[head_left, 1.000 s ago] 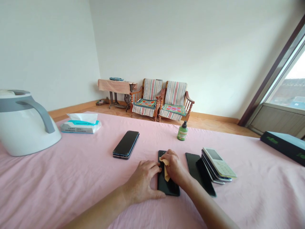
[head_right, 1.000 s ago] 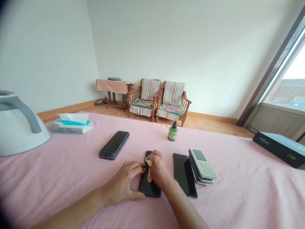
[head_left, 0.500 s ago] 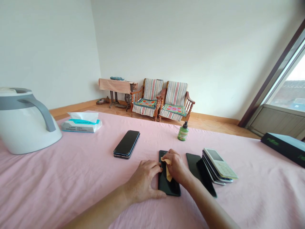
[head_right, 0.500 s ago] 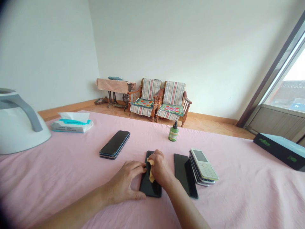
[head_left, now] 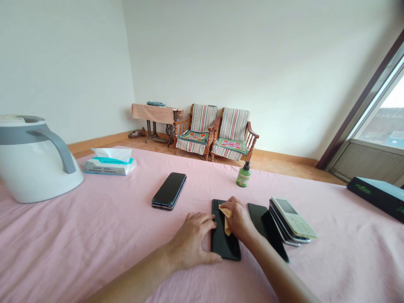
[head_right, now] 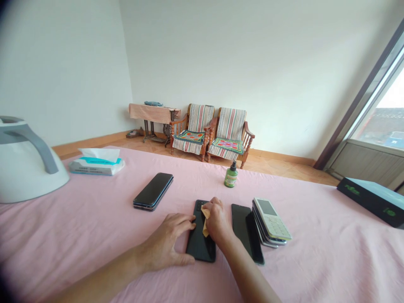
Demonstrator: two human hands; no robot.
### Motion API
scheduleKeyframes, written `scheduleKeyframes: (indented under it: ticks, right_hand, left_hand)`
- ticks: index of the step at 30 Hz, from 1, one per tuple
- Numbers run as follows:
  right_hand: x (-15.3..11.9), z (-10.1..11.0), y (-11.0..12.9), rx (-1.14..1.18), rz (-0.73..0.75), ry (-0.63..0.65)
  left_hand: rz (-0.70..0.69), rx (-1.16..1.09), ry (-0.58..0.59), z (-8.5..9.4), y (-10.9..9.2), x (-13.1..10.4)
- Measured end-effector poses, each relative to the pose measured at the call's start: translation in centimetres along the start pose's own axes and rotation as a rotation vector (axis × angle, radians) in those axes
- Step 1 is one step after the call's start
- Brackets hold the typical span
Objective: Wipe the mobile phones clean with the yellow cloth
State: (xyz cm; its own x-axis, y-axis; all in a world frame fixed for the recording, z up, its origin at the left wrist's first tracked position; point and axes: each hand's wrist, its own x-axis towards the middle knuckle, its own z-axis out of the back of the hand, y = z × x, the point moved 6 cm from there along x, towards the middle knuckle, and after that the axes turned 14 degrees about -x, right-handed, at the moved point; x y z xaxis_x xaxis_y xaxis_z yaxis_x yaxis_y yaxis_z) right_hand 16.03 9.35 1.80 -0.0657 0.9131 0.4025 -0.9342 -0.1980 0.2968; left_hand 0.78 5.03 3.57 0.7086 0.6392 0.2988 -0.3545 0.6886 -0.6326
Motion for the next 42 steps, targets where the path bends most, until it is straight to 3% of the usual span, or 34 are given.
scheduleKeyframes:
  ticks: [16,26,33,42]
  right_hand:
    - [1.8,-1.5,-1.2,-0.019,-0.072,-0.043]
    - [1.3,0.3,-1.1,-0.01,0.083,0.037]
    - [2.2,-0.2,-0.3,-0.101,0.119,0.019]
    - [0.7,0.4,0.9,-0.176,0.204,0.068]
  left_hand:
    - [0.001,0.004,-0.013,0.1,0.0,0.0]
    - [0.008,-0.004,-0.002,0.2,0.1,0.0]
    - [-0.007,0.014,-0.017,0.1,0.3,0.0]
    - [-0.011,0.009,-0.022,0.2,0.2,0.0]
